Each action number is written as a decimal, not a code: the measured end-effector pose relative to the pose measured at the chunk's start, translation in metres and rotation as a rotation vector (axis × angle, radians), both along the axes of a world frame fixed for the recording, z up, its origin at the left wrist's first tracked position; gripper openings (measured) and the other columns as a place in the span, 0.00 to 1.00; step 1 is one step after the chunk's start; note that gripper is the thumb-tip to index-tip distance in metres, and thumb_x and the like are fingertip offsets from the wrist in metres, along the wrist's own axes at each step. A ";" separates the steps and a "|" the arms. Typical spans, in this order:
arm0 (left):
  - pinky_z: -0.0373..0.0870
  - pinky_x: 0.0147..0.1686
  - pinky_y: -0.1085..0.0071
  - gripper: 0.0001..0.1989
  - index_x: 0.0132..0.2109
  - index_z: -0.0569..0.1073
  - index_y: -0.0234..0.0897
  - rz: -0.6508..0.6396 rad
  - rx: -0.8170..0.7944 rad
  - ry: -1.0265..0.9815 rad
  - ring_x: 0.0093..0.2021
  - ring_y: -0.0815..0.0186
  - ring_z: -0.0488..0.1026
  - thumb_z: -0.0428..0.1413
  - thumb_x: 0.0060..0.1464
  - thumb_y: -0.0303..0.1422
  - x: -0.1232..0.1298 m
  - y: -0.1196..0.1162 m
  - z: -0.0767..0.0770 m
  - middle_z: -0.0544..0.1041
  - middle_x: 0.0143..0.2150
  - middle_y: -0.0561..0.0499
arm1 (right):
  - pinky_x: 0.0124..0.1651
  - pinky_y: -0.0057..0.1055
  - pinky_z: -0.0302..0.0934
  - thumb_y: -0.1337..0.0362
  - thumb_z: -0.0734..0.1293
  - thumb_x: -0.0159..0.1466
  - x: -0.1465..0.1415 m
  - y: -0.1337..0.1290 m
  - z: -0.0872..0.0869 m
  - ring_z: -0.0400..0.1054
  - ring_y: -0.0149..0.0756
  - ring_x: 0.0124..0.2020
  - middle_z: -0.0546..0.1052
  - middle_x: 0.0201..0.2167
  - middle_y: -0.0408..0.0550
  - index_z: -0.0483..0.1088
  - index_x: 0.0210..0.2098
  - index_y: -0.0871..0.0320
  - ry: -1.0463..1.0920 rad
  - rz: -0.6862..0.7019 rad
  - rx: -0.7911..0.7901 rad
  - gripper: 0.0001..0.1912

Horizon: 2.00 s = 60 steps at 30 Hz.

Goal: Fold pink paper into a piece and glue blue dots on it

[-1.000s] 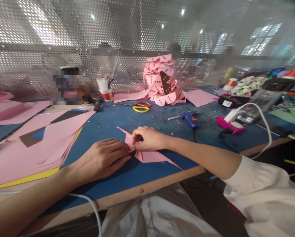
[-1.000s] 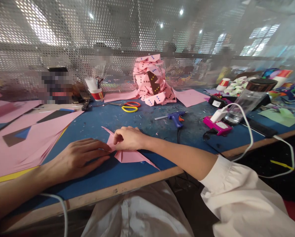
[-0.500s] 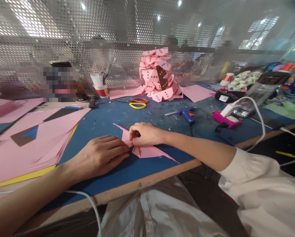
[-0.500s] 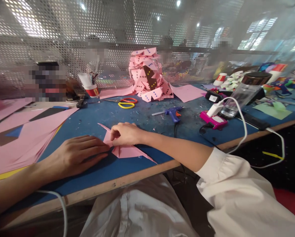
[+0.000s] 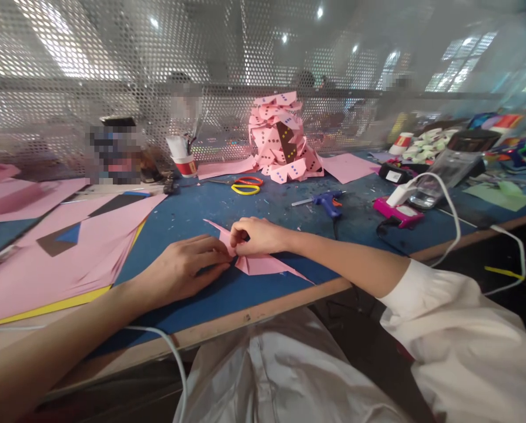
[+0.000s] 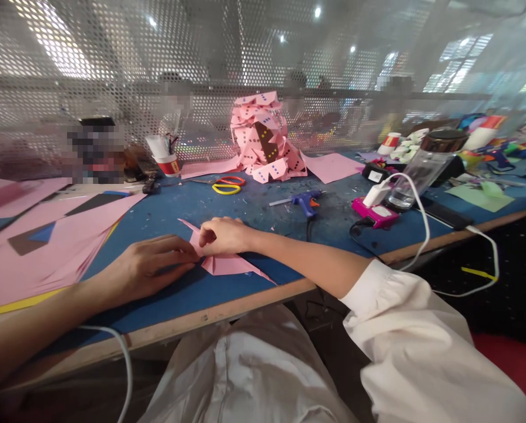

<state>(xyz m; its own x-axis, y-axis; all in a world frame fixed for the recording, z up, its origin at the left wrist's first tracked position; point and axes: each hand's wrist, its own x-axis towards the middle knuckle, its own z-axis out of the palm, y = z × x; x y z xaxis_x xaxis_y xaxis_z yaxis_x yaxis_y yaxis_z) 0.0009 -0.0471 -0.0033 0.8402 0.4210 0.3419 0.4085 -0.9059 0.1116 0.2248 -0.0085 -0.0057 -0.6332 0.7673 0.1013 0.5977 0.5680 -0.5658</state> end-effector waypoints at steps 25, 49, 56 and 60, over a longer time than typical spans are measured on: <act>0.70 0.46 0.68 0.09 0.45 0.77 0.39 0.005 -0.075 0.008 0.43 0.63 0.75 0.52 0.64 0.31 -0.004 -0.002 0.004 0.78 0.45 0.47 | 0.42 0.28 0.58 0.60 0.70 0.56 -0.002 -0.002 0.001 0.71 0.34 0.40 0.77 0.39 0.43 0.75 0.36 0.54 -0.023 -0.016 0.012 0.09; 0.72 0.41 0.63 0.08 0.46 0.75 0.35 -0.085 0.184 0.041 0.41 0.60 0.76 0.56 0.61 0.27 -0.004 -0.005 -0.002 0.80 0.42 0.45 | 0.39 0.27 0.56 0.61 0.70 0.55 -0.001 0.000 -0.001 0.68 0.33 0.37 0.76 0.36 0.43 0.75 0.35 0.55 -0.020 -0.007 0.005 0.08; 0.72 0.41 0.64 0.10 0.49 0.76 0.38 -0.033 0.102 0.025 0.40 0.61 0.76 0.54 0.62 0.28 -0.001 -0.006 0.001 0.79 0.44 0.45 | 0.39 0.26 0.59 0.69 0.67 0.58 0.004 0.004 -0.002 0.70 0.31 0.37 0.77 0.37 0.44 0.74 0.37 0.58 0.109 0.053 -0.072 0.07; 0.73 0.43 0.65 0.11 0.49 0.76 0.39 -0.017 0.017 0.017 0.42 0.61 0.76 0.53 0.62 0.28 -0.002 -0.005 0.002 0.78 0.44 0.45 | 0.37 0.26 0.58 0.69 0.66 0.59 0.011 0.001 0.001 0.69 0.31 0.36 0.77 0.37 0.44 0.73 0.37 0.58 0.088 -0.039 0.048 0.06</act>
<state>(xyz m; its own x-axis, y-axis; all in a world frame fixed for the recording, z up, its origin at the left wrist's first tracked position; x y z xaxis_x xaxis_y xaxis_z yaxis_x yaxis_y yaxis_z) -0.0013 -0.0521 -0.0015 0.8527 0.4012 0.3346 0.3950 -0.9143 0.0896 0.2356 -0.0076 -0.0043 -0.5904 0.7839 0.1924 0.5686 0.5731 -0.5902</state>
